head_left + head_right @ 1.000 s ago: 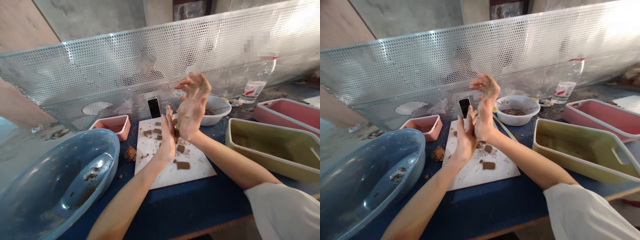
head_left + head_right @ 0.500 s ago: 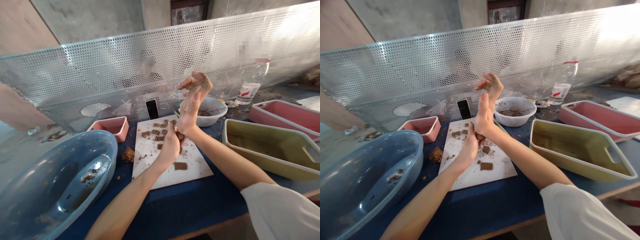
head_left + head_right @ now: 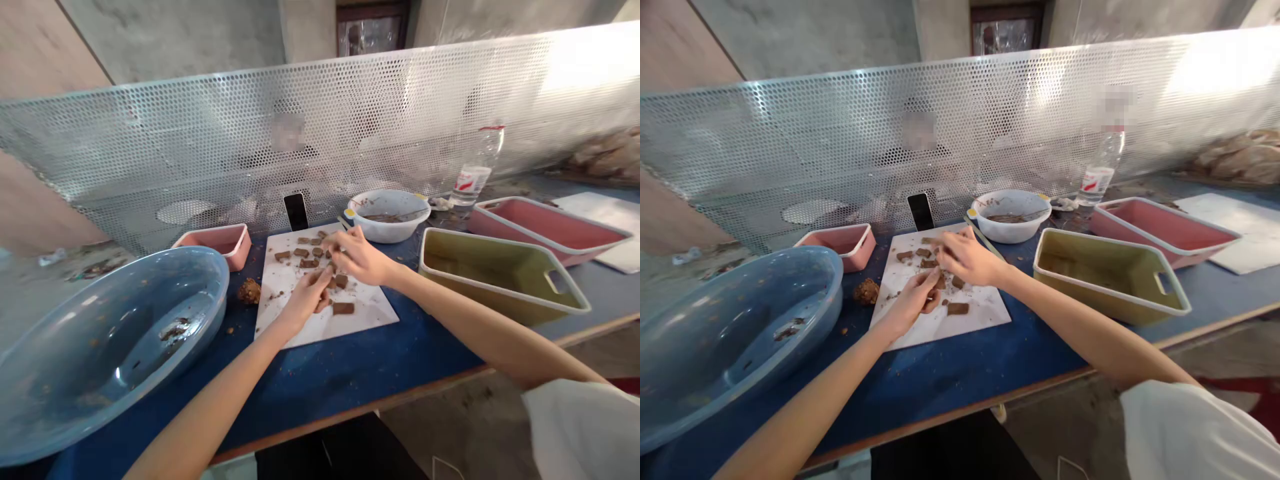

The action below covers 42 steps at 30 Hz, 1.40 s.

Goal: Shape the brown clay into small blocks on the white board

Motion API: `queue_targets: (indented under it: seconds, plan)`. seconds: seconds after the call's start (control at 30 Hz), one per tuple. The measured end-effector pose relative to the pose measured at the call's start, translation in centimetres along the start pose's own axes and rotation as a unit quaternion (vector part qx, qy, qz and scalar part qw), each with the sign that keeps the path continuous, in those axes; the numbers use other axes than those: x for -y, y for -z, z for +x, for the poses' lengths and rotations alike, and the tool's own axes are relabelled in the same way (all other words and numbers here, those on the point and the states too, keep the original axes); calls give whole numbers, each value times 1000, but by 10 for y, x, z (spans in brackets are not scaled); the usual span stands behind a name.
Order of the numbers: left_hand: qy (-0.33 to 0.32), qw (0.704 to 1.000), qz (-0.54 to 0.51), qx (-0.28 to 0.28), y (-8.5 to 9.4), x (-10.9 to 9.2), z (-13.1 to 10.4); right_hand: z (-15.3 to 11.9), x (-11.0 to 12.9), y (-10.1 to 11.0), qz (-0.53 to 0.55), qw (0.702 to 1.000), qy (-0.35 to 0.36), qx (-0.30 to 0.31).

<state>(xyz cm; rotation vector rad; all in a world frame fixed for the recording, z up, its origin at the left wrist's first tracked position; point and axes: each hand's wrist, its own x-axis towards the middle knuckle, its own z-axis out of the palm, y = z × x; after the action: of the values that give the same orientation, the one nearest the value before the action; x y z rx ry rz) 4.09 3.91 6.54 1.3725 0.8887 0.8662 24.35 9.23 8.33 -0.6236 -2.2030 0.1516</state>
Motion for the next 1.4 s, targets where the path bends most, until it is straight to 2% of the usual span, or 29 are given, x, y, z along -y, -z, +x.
queue_targets:
  seconds: [0.07,0.17,0.33,0.57,0.67,0.87,1.17,1.4]
  plan:
    - [1,999,-37,-24,15,18,-8,-28,-1,-13,-88,993,50,66]
    - [0,998,-44,-54,26,38,-15,-50,-2,-30,-143,987,54,57]
    - [-26,994,-76,-69,23,44,-19,-52,6,-39,-188,978,85,26]
    - [-31,997,-48,-50,20,49,-17,-51,20,-42,-250,960,124,13]
    - [-35,998,-45,-37,19,48,-19,-51,20,-45,-240,963,123,7]
    - [-33,999,-23,23,18,42,-21,-53,21,-46,-207,971,117,17]
    - [-49,998,-38,30,20,45,-20,-52,23,-44,-144,985,91,10]
    - [-45,996,-63,36,14,47,-21,-53,22,-39,-110,990,81,33]
